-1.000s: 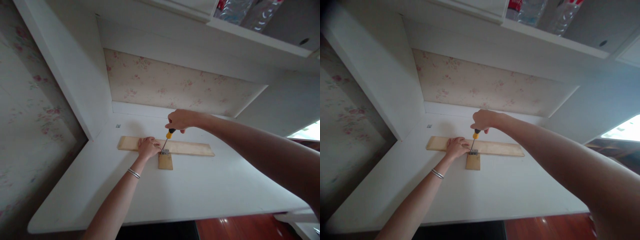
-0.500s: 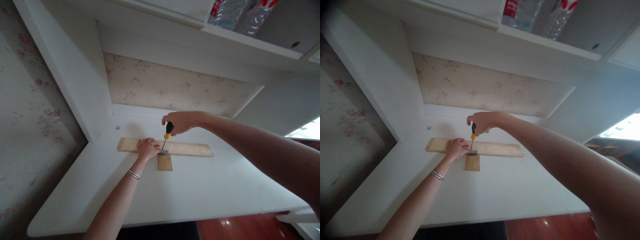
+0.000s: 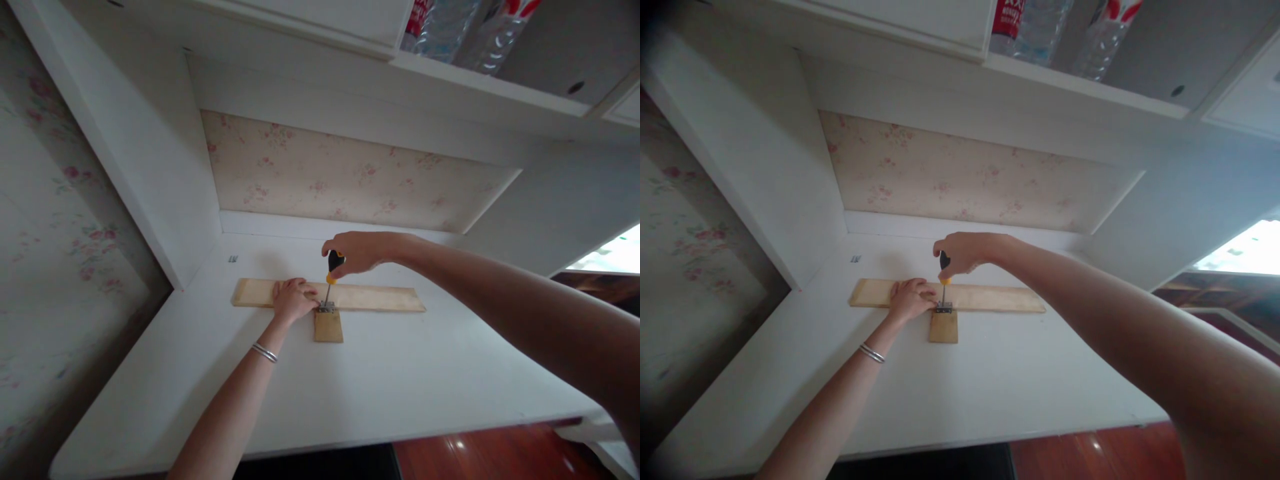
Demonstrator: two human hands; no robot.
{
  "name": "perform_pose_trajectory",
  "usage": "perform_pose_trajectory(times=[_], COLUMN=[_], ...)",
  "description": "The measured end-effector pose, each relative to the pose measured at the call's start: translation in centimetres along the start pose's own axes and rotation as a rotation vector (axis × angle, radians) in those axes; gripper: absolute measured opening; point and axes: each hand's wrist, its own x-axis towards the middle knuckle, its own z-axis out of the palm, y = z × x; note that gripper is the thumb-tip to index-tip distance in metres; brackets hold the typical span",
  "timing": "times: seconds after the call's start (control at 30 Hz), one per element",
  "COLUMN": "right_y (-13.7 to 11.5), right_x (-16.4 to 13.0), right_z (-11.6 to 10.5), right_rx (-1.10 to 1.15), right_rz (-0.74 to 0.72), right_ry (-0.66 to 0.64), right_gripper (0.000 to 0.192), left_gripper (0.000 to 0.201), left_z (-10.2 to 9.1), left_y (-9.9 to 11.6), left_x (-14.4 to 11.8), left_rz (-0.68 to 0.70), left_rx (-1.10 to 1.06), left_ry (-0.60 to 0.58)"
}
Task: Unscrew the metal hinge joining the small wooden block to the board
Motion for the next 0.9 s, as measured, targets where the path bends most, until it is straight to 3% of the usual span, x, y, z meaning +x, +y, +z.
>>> perform_pose_trajectory(times=[0.13,0.33,0.57,0.9], right_y=[-0.2,-0.6,0.1,0.2], right_x=[0.1,-0.5,-0.5,-0.4], right_z=[0.3,-0.9,-0.9,-0.9], right_rx=[0.009,-0.072,-0.133,-0.032], right_rz=[0.089,0.105,0.128,0.152], right_ry=[-0.044,0.115,0.118,0.062], right_gripper=[0.036,0.029,0.033,0.029], left_gripper=[0.026,0.026,0.026,0.025], left_z=[-0.1,0.3,0.5,0.6], left_y=[0.0,-0.3,-0.4,-0.4], left_x=[0.1,0.1,0.3,0.3], left_rz=[-0.001,0.023,0.03,0.013], left_rx=[0.012,0.004,-0.007,0.01], left_ry=[-0.012,0.021,0.021,0.016])
